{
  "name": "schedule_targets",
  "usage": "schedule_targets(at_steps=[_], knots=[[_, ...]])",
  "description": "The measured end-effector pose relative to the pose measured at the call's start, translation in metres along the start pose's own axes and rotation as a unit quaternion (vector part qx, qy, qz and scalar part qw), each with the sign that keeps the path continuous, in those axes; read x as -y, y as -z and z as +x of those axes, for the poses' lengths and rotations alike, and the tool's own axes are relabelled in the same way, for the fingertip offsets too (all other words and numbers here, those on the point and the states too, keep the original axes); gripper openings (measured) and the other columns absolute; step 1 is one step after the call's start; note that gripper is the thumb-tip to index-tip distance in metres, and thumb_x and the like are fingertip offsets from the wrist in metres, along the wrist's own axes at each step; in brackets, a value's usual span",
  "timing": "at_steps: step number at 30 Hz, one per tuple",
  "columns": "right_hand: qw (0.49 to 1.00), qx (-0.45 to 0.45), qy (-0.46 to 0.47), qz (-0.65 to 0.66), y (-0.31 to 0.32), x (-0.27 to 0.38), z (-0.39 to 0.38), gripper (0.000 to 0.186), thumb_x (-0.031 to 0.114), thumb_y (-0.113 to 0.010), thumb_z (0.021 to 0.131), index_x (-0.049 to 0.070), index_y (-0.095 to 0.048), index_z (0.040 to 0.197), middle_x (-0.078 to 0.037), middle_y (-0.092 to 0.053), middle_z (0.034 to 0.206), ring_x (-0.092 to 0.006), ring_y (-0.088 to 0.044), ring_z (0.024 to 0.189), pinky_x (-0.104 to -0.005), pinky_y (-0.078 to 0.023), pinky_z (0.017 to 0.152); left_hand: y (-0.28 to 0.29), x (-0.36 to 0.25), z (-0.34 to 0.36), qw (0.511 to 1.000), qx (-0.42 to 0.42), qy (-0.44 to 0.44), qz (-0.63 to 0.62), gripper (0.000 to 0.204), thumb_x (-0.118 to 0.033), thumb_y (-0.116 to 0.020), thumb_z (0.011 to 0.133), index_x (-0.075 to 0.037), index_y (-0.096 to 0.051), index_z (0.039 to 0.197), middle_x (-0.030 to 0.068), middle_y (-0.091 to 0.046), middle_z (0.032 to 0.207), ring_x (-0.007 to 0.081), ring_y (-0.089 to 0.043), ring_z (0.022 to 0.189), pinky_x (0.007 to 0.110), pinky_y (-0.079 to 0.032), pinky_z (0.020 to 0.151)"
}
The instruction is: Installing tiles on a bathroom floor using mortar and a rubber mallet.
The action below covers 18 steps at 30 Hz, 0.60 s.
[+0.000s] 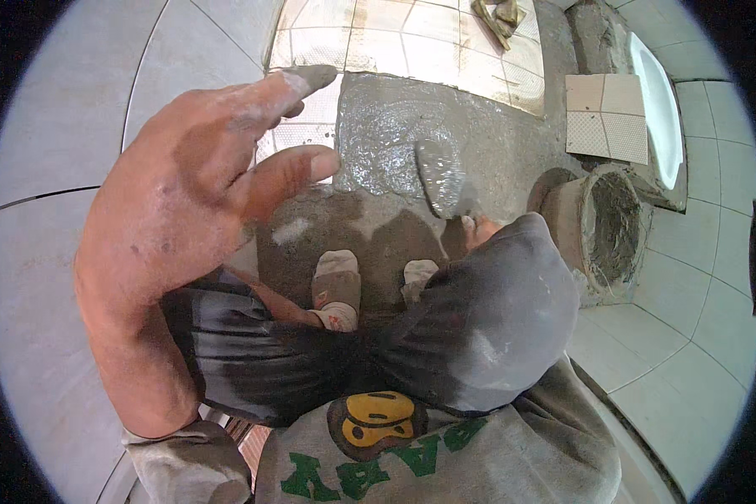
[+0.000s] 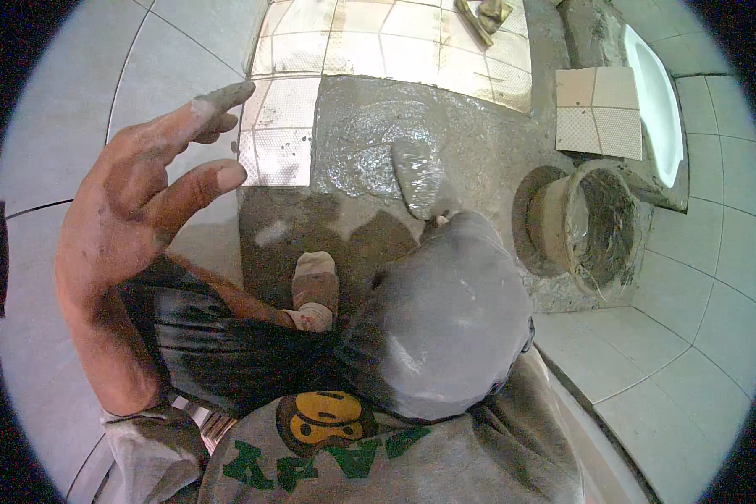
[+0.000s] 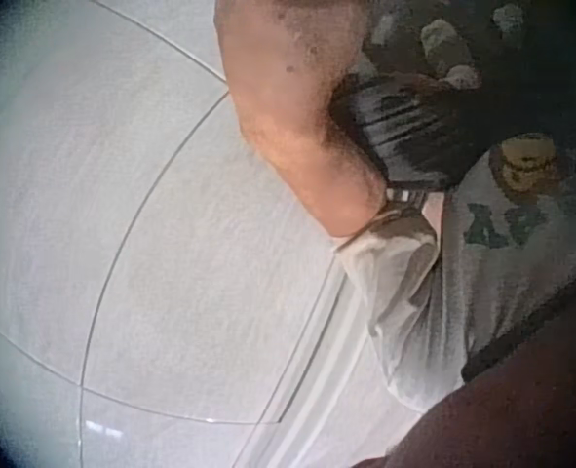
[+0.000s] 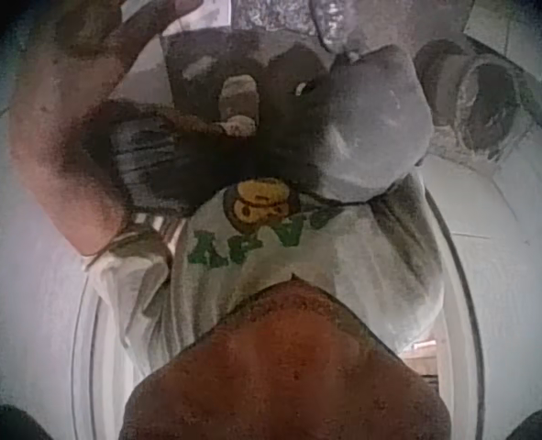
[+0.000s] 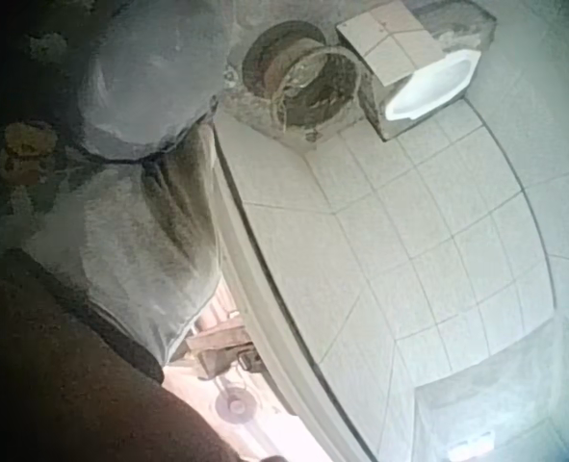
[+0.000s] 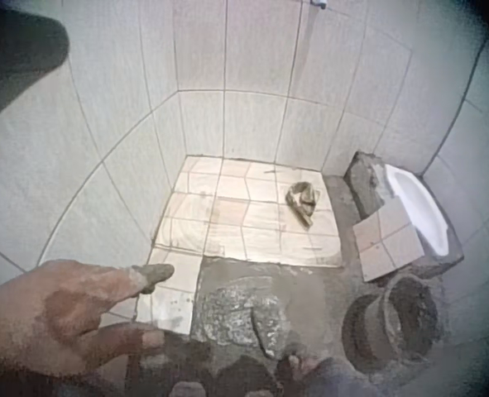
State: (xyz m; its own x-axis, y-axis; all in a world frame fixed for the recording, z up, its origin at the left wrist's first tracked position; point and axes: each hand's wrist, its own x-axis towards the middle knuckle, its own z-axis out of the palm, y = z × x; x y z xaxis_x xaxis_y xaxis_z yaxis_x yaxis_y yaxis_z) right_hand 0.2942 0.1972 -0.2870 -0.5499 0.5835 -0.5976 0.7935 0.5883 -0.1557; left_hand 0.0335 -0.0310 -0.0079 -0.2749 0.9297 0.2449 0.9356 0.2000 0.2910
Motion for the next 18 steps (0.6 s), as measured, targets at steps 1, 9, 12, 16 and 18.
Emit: schedule_targets(at_steps=[1,9,12,16,18], knots=[[1.0,-0.002,0.0,0.0,-0.002,0.001,-0.001,0.037,0.037,-0.046,0.094,0.006,-0.056,0.112,-0.026,-0.061,0.106,-0.044,-0.057,0.101,-0.0507,-0.046,0.083,0.001,-0.001,0.0,1.0,0.001,0.0,0.002,0.059,-0.011,-0.078,0.073,-0.011,-0.054,0.127,0.011,-0.068,0.105,0.0271,-0.064,0.094,0.038,-0.05,0.081],[0.999,-0.03,0.035,0.002,-0.003,0.003,-0.004,0.034,0.034,-0.048,0.093,0.007,-0.056,0.112,-0.025,-0.06,0.107,-0.0437,-0.057,0.101,-0.0498,-0.046,0.083,0.006,-0.005,0.0,0.999,0.015,0.05,-0.007,0.059,-0.011,-0.078,0.072,-0.009,-0.055,0.126,0.0122,-0.067,0.103,0.0271,-0.063,0.095,0.038,-0.049,0.082],[0.998,-0.046,0.049,-0.001,0.002,-0.004,-0.006,0.032,0.033,-0.049,0.092,0.008,-0.056,0.112,-0.024,-0.059,0.107,-0.0435,-0.057,0.101,-0.0496,-0.046,0.082,-0.01,0.002,-0.002,0.975,-0.055,0.011,-0.217,0.059,-0.012,-0.078,0.072,-0.007,-0.054,0.126,0.0116,-0.068,0.103,0.0267,-0.063,0.095,0.038,-0.05,0.082],[0.995,-0.063,0.083,0.003,0.001,-0.005,-0.003,0.031,0.031,-0.05,0.092,0.009,-0.056,0.112,-0.023,-0.059,0.107,-0.0432,-0.056,0.101,-0.0494,-0.046,0.082,-0.005,0.0,-0.004,0.994,-0.022,0.046,-0.093,0.059,-0.012,-0.079,0.071,-0.007,-0.055,0.125,0.0113,-0.068,0.103,0.026,-0.063,0.094,0.037,-0.05,0.082],[0.992,-0.072,0.101,0.006,0.0,-0.005,0.0,0.03,0.03,-0.051,0.091,0.009,-0.056,0.112,-0.023,-0.059,0.107,-0.043,-0.056,0.1,-0.0492,-0.046,0.082,-0.012,0.001,-0.004,0.983,-0.068,0.025,-0.169,0.059,-0.012,-0.079,0.071,-0.007,-0.056,0.124,0.0116,-0.068,0.103,0.026,-0.063,0.094,0.036,-0.05,0.081]])
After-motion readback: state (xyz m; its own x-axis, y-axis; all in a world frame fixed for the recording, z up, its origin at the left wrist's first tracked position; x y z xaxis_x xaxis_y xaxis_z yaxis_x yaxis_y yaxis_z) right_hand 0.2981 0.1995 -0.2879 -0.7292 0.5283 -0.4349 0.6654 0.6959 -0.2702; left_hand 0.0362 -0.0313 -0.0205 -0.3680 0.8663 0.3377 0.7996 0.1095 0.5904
